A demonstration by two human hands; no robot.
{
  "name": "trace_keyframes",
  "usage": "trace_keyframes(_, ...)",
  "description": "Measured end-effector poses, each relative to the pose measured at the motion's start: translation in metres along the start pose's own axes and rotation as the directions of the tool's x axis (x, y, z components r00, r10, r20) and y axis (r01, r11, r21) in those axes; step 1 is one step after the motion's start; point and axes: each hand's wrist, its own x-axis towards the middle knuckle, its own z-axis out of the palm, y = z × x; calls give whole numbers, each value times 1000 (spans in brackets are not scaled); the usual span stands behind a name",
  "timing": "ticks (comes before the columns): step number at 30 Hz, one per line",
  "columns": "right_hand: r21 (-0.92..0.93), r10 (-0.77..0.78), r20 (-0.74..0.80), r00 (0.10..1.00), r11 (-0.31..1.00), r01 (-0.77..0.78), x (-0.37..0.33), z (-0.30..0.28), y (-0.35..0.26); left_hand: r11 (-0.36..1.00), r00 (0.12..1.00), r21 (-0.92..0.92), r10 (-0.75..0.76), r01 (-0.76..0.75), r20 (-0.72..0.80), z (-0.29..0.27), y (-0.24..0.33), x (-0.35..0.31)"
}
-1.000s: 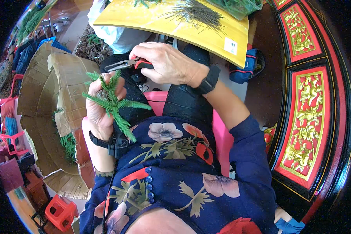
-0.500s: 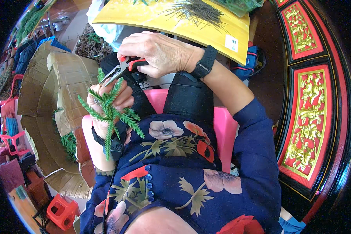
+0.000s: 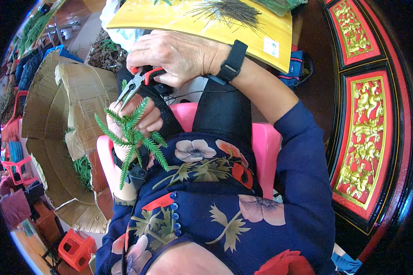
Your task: Assembling decorative foliage by attaching small brown pods to green pine needle clusters and trimming them with pliers.
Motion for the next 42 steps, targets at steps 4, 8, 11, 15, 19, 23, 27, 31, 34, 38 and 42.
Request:
trace_keyframes(4, 5, -32, -2, 999, 999, 32, 0, -1, 2, 999, 1000, -44, 0, 1, 20, 1, -2, 0)
trace_keyframes(8, 74, 14, -14, 1000, 997, -12, -9, -3, 0, 997, 989, -44, 58, -65, -135, 13, 5, -1)
trace_keyframes(11, 94, 336, 103, 936, 934, -345, -19, -1, -13, 950, 898, 251, 265, -183, -350, 18, 15, 1)
trace_keyframes(15, 12, 730, 296, 616, 642, -767, -19, 7, -44, 540, 593, 830, 716, -139, -367, 16, 17, 2)
trace_keyframes(19, -70, 694, 141, 706, 718, -692, -22, 8, -48, 403, 575, 911, 768, -94, -281, 15, 16, -3)
trace_keyframes(23, -71, 416, -38, 909, 906, -417, -28, 5, -25, 660, 679, 731, 617, -173, -397, 16, 17, -5)
trace_keyframes(27, -68, 263, -12, 965, 962, -263, -22, -2, -14, 875, 808, 429, 412, -223, -421, 12, 17, -7)
trace_keyframes(31, -46, 151, -49, 987, 987, -154, -19, -1, -7, 969, 938, 181, 214, -169, -272, 1, 17, -10)
trace_keyframes(34, -42, 215, -9, 976, 976, -216, -19, -5, -10, 983, 970, 128, 156, -134, -188, 0, 18, -10)
trace_keyframes(38, -29, 458, 82, 885, 889, -458, -20, -4, -23, 846, 833, 506, 397, -169, -386, 12, 20, -7)
trace_keyframes(42, -16, 684, 188, 704, 719, -695, -18, 1, -32, 571, 685, 807, 649, -150, -332, 21, 14, 0)
